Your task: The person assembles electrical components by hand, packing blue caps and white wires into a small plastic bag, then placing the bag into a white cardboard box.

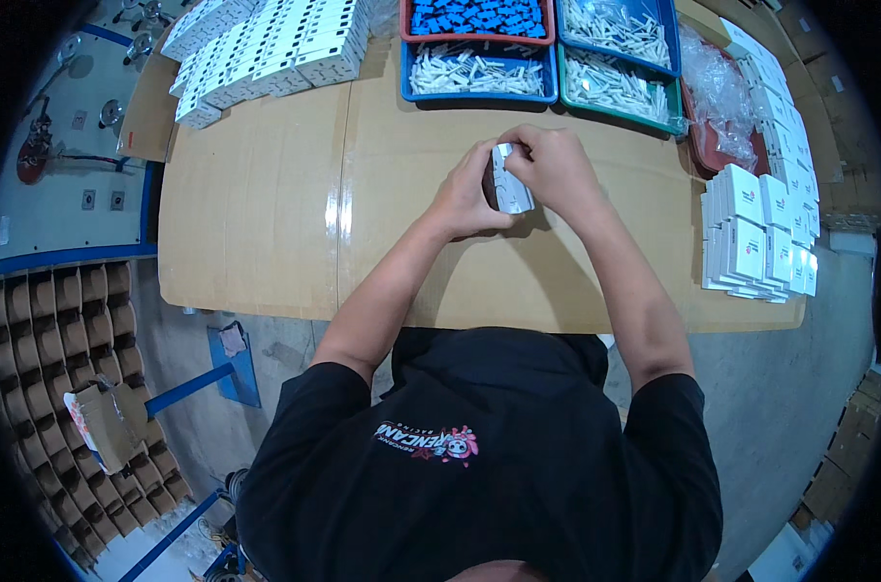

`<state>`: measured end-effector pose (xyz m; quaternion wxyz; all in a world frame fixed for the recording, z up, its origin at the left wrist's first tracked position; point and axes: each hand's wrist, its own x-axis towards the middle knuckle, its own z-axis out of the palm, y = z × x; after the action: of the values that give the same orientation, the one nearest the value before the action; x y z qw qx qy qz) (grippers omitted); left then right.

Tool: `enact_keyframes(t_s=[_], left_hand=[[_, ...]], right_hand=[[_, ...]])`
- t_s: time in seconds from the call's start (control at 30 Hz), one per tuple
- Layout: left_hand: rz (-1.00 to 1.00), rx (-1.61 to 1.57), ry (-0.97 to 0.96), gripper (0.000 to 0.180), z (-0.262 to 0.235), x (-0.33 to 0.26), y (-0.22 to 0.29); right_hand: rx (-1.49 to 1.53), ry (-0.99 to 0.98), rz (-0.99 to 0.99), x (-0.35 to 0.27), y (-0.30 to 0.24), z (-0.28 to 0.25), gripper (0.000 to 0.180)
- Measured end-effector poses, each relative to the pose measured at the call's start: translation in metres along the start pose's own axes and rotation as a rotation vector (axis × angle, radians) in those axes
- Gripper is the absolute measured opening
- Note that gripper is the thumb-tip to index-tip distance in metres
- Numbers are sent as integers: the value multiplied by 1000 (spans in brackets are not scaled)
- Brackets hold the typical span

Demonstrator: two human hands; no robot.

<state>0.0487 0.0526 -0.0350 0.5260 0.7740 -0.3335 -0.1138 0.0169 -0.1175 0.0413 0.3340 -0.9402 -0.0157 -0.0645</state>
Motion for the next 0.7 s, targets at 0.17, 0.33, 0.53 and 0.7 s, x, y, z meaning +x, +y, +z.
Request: enact_keyframes(t_s=[0.17, 0.33, 0.53, 0.7], left_hand=[[-74, -593, -14, 96, 4, 1, -8], [-159, -899, -25, 85, -5, 4, -25], [-345, -827, -209, 89, 1, 8, -25], [-485, -779, -232, 98, -2, 5, -9]], right_hand=[[538, -12, 129, -13, 40, 14, 39], [211, 44, -237, -40, 28, 5, 77], [312, 66, -188, -40, 11, 14, 99], [314, 119, -133, -43, 21, 20, 106]])
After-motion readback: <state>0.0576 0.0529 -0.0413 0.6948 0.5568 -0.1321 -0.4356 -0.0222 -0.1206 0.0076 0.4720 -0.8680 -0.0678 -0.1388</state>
